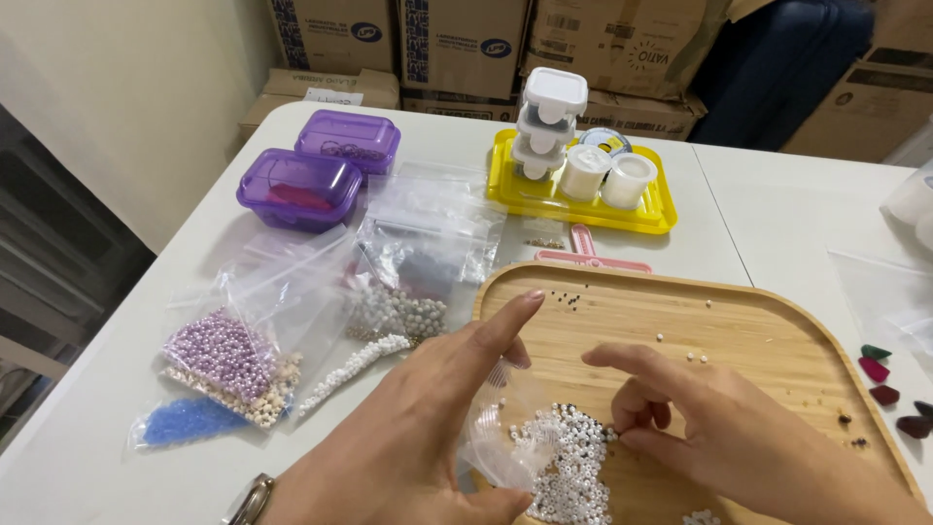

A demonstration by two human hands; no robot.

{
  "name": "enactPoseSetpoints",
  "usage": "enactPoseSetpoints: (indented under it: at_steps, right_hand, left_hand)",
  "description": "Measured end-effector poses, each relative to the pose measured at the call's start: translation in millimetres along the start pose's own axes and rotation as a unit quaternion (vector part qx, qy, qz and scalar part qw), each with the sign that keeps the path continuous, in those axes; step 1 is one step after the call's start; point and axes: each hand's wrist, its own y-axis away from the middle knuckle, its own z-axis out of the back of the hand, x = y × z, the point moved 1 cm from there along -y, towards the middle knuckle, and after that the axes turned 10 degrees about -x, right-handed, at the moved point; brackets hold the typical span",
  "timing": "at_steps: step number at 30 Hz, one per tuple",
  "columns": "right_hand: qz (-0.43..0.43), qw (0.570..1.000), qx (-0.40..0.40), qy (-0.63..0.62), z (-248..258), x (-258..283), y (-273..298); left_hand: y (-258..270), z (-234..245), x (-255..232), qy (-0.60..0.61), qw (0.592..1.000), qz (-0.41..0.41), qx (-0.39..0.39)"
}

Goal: Picking up small white beads from a wooden tray and placing them into a small plastic bag

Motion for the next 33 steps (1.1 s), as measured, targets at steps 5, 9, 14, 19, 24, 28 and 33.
enactPoseSetpoints:
  at_steps: [5, 9, 14, 19, 24, 28, 33]
  right_hand:
    - [-0.03, 1.0, 0.007, -0.005, 2, 12, -4]
    - [-0.011, 1.0, -0.003, -0.001, 2, 5, 0]
    - [0.178, 0.982, -0.057, 0.015, 28, -14, 18]
    - [0.291, 0.95, -0.07, 0.086, 1, -21, 42]
    - [0.349, 0.921, -0.104, 0.139, -6, -24, 43]
    - [0.388, 0.889, -0.149, 0.193, -9, -38, 46]
    - [0.327, 0.916, -0.213, 0.092, -2, -10, 45]
  left_hand:
    - [0, -2, 1, -0.016, 1.0, -0.019, -0.016]
    - [2, -2, 6, -0.012, 0.999, -0.035, -0.025]
    - [4, 3, 2, -0.014, 0.999, -0.014, -0.03]
    - [4, 3, 4, -0.014, 0.999, -0.027, -0.036]
    - [4, 4, 2, -0.015, 0.999, -0.021, -0.034]
    - [3, 4, 4, -0.015, 0.999, -0.014, -0.037]
    - [5, 5, 2, -0.011, 0.999, -0.02, -0.045]
